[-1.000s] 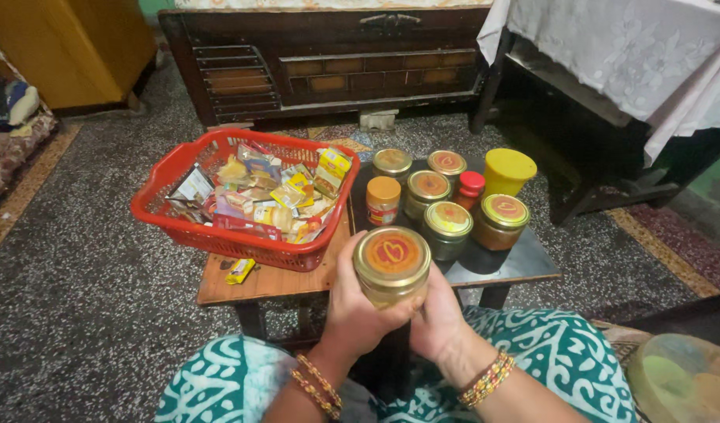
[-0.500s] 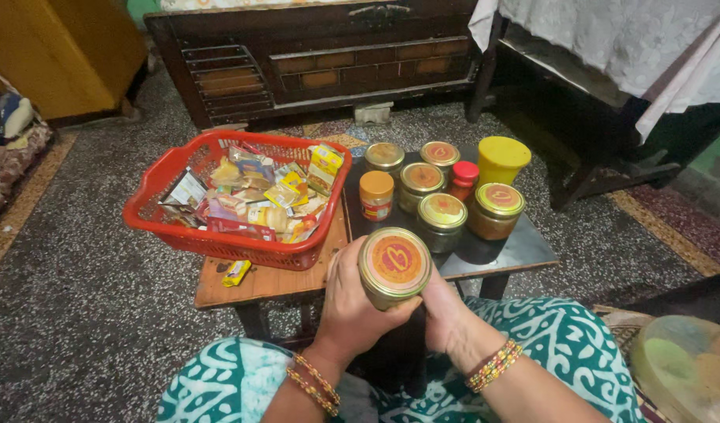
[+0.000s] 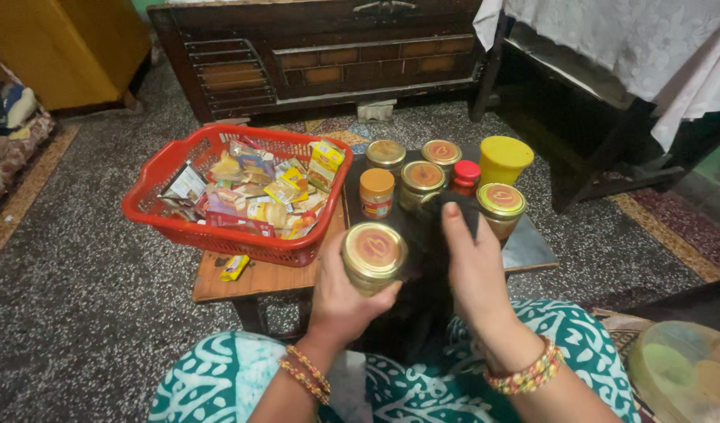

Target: The person wipes the exterior of several glass jars with a black cloth. They pick up each jar from a red basket, wipe it, and place it on a small table. The person handles the jars one at a time and continues the process for multiple jars.

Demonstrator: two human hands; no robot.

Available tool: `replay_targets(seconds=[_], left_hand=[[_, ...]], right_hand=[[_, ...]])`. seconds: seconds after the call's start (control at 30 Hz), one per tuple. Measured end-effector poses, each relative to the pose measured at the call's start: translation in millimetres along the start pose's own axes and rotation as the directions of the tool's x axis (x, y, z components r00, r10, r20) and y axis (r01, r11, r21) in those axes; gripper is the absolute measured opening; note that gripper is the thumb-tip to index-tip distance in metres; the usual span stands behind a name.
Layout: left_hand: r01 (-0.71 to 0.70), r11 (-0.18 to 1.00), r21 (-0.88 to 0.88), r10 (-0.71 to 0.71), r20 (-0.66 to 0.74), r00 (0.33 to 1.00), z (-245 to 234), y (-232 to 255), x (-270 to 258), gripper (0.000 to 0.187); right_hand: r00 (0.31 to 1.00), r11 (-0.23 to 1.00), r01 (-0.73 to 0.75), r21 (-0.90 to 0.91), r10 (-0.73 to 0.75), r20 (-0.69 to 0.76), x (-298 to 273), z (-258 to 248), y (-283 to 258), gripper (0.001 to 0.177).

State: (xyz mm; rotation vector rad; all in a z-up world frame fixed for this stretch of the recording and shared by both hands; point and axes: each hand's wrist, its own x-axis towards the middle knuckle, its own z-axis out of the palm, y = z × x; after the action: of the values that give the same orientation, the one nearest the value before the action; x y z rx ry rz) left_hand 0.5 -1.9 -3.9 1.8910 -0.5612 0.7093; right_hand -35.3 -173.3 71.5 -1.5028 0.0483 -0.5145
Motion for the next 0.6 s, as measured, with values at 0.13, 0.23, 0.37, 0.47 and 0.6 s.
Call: replay_targets(seconds=[0.13, 0.23, 0.37, 0.47, 0.6], left_hand=[[-0.16, 0.987, -0.002, 0.158, 0.174, 0.972, 9.9, -13.5, -13.0, 0.071], [-0.175, 0.984, -0.012, 0.172, 0.26, 0.95, 13.3, -18.3, -22.4, 0.051], [-0.14, 0.972, 0.188, 0.061, 0.375, 0.925, 13.2, -12.1, -18.2, 0.047], [-0.277, 0.955, 0.107, 0.269, 0.082, 0.96, 10.0, 0.7, -16.1, 0.086], [-0.19, 0.98, 0.059, 0.182, 0.111, 0.977, 3.5, 10.3, -11.7, 0.094]], right_hand=[[0.843, 0.664, 0.537, -0.521, -0.39, 0.371, -23.4, 23.8, -5.8, 0.049], [0.558, 0.276, 0.818, -0.504, -0.594, 0.58, -33.0, 31.8, -3.7, 0.052], [0.717, 0.445, 0.697, -0.563, -0.461, 0.523, -19.7, 32.3, 0.6, 0.048], [0.839, 0.611, 0.529, -0.589, -0.271, 0.473, -2.9, 27.3, 4.0, 0.045], [0.923, 0.754, 0.225, -0.617, 0.038, 0.383, 22.0, 23.5, 11.8, 0.041]])
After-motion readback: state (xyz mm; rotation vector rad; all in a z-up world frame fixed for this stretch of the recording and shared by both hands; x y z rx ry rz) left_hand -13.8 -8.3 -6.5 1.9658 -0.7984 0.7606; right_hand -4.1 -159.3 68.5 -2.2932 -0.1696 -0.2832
